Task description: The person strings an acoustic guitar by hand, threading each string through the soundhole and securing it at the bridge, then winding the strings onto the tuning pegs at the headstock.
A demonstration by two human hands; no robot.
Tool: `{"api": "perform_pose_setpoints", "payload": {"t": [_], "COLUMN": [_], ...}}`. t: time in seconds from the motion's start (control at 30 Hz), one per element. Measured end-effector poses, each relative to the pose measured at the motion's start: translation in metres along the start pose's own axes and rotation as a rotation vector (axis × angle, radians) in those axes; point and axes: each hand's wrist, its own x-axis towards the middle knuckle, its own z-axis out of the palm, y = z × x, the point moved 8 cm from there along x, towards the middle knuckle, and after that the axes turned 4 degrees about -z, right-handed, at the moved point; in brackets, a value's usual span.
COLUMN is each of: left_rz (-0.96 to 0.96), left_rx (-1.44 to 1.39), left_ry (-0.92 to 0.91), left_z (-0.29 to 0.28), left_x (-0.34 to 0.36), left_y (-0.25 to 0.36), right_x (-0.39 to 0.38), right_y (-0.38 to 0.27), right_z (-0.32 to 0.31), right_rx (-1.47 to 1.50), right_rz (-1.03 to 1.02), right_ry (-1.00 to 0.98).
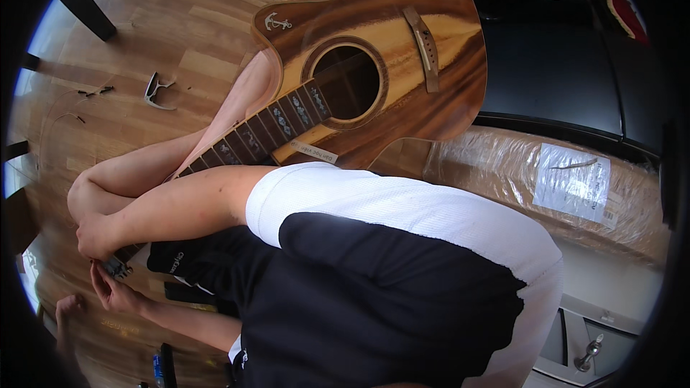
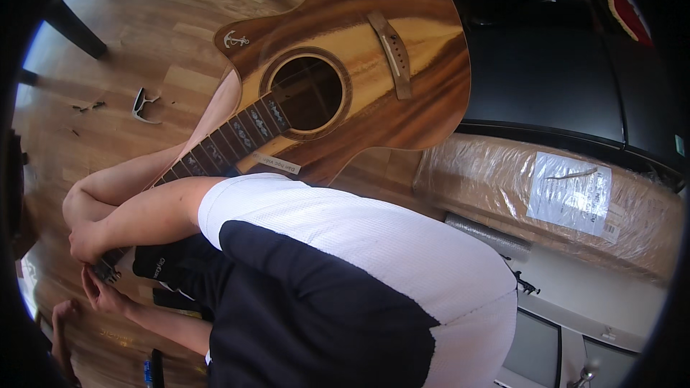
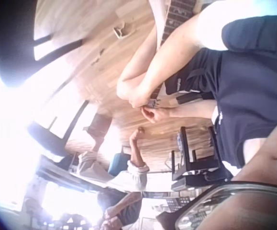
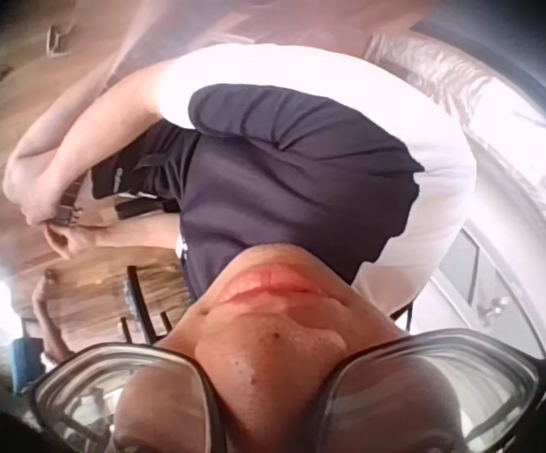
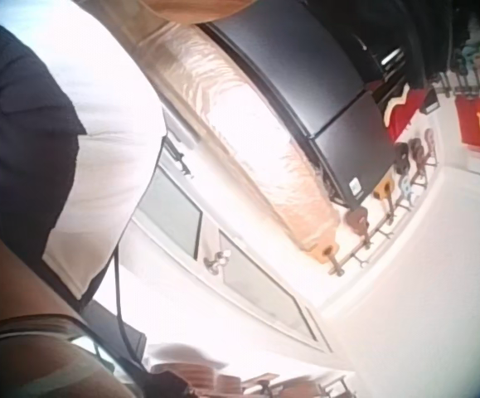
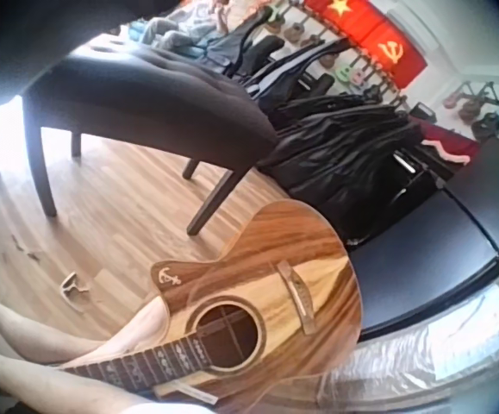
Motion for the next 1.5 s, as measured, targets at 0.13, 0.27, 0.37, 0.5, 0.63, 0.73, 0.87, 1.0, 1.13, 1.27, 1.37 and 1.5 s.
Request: {"api": "perform_pose_setpoints", "payload": {"t": [0.13,0.27,0.37,0.5,0.63,0.73,0.87,1.0,1.13,1.27,1.37,1.5], "left_rz": [-0.01,-0.011,-0.016,-0.078,-0.047,-0.183,-0.113,-0.053,-0.102,-0.075,-0.076,-0.088], "left_rx": [-0.036,-0.01,0.003,-0.038,-0.127,-0.217,-0.275,-0.477,-0.571,-0.57,-0.545,-0.543], "left_ry": [0.022,0.0,0.01,0.145,0.113,0.193,0.354,0.361,0.279,0.259,0.257,0.222], "left_z": [-0.009,-0.007,-0.005,-0.031,-0.011,0.002,-0.02,-0.032,-0.036,-0.04,-0.035,-0.032], "left_x": [0.006,0.005,0.004,0.0,0.018,0.016,0.019,0.031,0.037,0.039,0.036,0.039], "left_y": [-0.014,-0.017,-0.018,-0.028,-0.048,-0.039,-0.048,-0.037,-0.057,-0.051,-0.041,-0.051], "right_x": [0.001,0.0,0.002,0.005,-0.075,-0.133,-0.275,-0.46,-0.599,-0.644,-0.653,-0.658], "right_y": [-0.005,-0.005,-0.004,-0.026,-0.022,-0.024,-0.018,0.024,0.046,0.08,0.092,0.106], "right_z": [-0.003,-0.004,-0.003,-0.01,-0.123,-0.202,-0.322,-0.393,-0.404,-0.381,-0.378,-0.383], "right_rx": [0.028,-0.012,-0.003,-0.002,-0.134,-0.077,0.049,-0.409,-0.601,-0.233,-0.147,0.005], "right_rz": [-0.012,-0.018,-0.034,-0.121,0.074,0.073,-0.017,0.493,1.044,1.047,1.028,1.192], "right_ry": [-0.03,-0.076,-0.082,-0.125,-0.166,0.028,0.446,0.804,0.698,0.847,0.899,0.775]}}
